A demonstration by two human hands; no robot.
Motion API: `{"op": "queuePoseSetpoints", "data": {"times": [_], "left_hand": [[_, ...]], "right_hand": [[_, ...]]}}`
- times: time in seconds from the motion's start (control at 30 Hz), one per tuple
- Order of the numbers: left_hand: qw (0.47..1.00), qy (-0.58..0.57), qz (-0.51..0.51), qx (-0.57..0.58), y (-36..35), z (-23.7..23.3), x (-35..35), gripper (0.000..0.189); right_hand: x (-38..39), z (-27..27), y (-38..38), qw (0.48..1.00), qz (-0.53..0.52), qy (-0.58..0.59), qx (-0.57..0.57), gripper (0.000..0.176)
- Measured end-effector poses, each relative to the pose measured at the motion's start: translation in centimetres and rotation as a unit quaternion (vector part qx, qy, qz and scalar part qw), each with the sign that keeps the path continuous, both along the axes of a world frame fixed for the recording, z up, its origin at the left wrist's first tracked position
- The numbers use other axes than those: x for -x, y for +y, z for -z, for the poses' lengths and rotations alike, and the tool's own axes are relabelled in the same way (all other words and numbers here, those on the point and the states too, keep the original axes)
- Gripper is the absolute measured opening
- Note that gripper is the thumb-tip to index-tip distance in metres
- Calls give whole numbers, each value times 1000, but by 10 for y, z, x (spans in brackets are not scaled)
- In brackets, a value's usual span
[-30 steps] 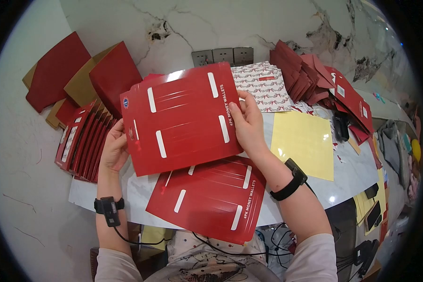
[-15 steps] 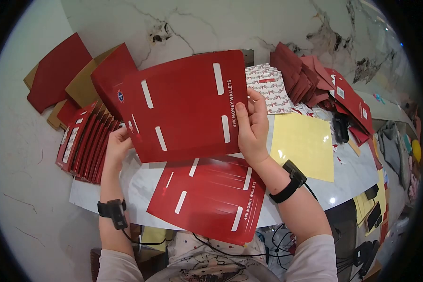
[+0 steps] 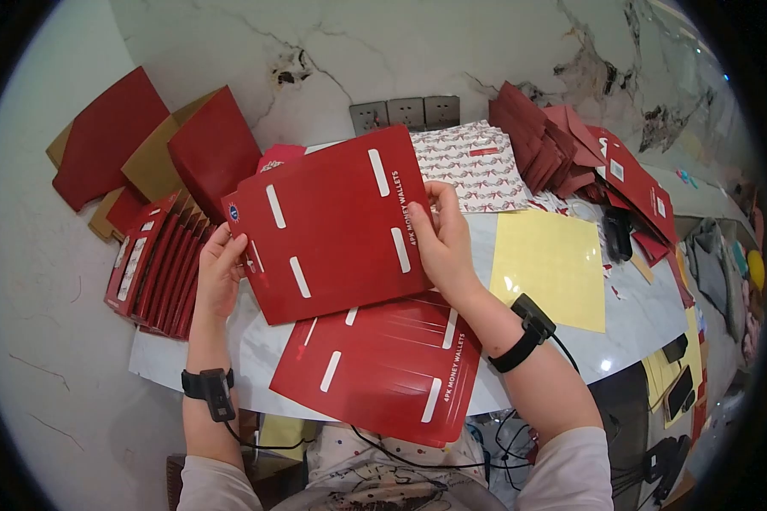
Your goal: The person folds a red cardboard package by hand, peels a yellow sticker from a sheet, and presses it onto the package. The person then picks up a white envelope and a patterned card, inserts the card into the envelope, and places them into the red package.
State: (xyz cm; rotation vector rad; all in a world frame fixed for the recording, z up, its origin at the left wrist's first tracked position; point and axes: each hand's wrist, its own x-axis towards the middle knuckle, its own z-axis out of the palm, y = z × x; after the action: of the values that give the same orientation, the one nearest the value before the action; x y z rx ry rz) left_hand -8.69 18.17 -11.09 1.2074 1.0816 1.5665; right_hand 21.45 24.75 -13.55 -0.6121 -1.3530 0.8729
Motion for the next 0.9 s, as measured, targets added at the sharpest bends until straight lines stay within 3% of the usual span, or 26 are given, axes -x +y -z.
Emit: {"op": "queuePoseSetpoints", "data": {"times": [0.13,0.43,0.57,0.73,0.9], "left_hand": [[1000,5,10,-10,-2,0,0,43],[999,33,19,0,-7,-5,-6,57],[998,55,17,-2,-5,0,0,57],[996,0,37,86,-10,4,0,50],[998,-3,26,60,-12,4,1,51]], "right_hand": [[-5,1,2,997,48,-61,-13,22],[-14,-5,5,988,-83,5,131,21],[-15,-9,1,984,-99,11,150,17],[-14,-6,1,985,-113,-11,130,18],[-15,-9,2,984,-133,-6,116,20]]}}
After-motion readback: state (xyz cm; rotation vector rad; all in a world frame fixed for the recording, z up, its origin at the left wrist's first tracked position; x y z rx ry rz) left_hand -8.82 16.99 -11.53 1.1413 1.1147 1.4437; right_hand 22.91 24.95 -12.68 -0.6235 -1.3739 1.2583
